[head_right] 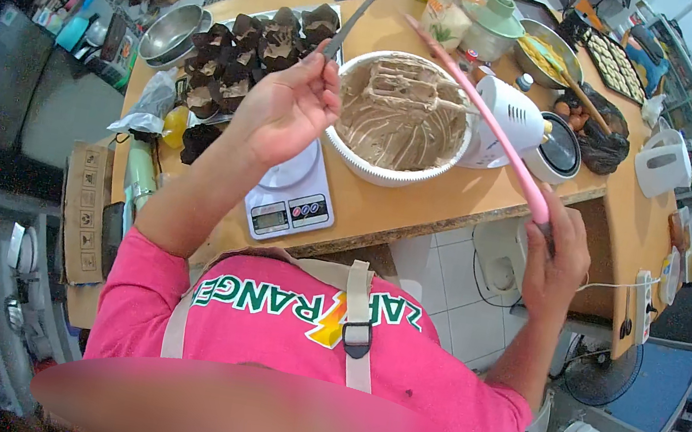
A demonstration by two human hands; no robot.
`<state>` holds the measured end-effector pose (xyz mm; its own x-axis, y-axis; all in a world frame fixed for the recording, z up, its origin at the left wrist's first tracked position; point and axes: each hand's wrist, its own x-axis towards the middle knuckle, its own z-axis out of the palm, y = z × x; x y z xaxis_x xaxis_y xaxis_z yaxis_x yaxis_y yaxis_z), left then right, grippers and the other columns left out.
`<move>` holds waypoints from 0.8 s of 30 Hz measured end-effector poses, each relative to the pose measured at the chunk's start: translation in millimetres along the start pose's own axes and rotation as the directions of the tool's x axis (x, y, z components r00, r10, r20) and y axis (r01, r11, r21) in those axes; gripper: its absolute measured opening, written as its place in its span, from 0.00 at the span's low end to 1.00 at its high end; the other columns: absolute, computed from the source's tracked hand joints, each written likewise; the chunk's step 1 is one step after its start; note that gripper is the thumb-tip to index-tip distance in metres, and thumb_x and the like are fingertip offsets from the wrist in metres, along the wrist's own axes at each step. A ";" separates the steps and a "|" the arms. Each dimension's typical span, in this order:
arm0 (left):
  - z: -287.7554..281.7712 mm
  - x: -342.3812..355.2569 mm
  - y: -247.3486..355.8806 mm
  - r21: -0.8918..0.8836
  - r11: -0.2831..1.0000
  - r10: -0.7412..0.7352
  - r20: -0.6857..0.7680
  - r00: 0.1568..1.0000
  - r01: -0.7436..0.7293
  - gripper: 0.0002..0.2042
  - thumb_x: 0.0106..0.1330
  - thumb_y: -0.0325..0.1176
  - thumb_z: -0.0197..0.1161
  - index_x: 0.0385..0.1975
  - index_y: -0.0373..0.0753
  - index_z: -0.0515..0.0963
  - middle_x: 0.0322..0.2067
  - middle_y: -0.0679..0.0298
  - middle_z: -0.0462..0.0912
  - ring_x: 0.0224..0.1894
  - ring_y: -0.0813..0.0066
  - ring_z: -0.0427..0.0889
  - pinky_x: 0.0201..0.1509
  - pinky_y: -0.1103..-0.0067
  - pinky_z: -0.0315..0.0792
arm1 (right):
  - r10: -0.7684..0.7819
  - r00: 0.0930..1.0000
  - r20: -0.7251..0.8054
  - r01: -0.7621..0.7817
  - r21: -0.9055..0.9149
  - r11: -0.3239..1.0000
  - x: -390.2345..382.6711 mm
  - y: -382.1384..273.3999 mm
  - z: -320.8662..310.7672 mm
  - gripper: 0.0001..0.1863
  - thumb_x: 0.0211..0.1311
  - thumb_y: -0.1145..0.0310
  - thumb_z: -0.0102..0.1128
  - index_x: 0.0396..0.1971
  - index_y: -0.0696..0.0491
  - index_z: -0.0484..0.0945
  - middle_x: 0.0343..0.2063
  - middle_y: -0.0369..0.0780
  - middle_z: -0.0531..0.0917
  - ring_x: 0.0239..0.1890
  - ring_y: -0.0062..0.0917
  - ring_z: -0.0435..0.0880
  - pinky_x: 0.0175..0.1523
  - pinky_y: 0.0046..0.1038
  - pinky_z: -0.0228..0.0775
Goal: The person scoops chocolate batter from a bowl into paper cupcake liners arranged in a tin using a spoon, then uses a spatula to scrape excess batter off a whisk attachment back into the bowl.
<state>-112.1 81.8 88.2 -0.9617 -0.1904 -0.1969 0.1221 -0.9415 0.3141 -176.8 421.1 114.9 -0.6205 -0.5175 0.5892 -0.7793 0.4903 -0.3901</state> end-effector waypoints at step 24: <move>12.1 -9.5 -54.0 0.276 0.944 0.144 0.144 0.979 -0.180 0.12 0.68 0.23 0.48 0.50 0.35 0.69 0.48 0.60 0.77 0.51 0.72 0.76 0.57 0.77 0.71 | -0.292 0.949 -0.116 0.263 -0.214 0.941 -5.7 -12.2 47.0 0.22 0.48 0.69 0.67 0.48 0.47 0.81 0.27 0.37 0.77 0.25 0.28 0.76 0.29 0.28 0.67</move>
<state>-112.5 137.8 84.3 -0.9592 -0.2824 -0.0137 0.2206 -0.7777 0.5886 -167.9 385.1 83.0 -0.3517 -0.5534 0.7550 -0.8777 0.4755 -0.0603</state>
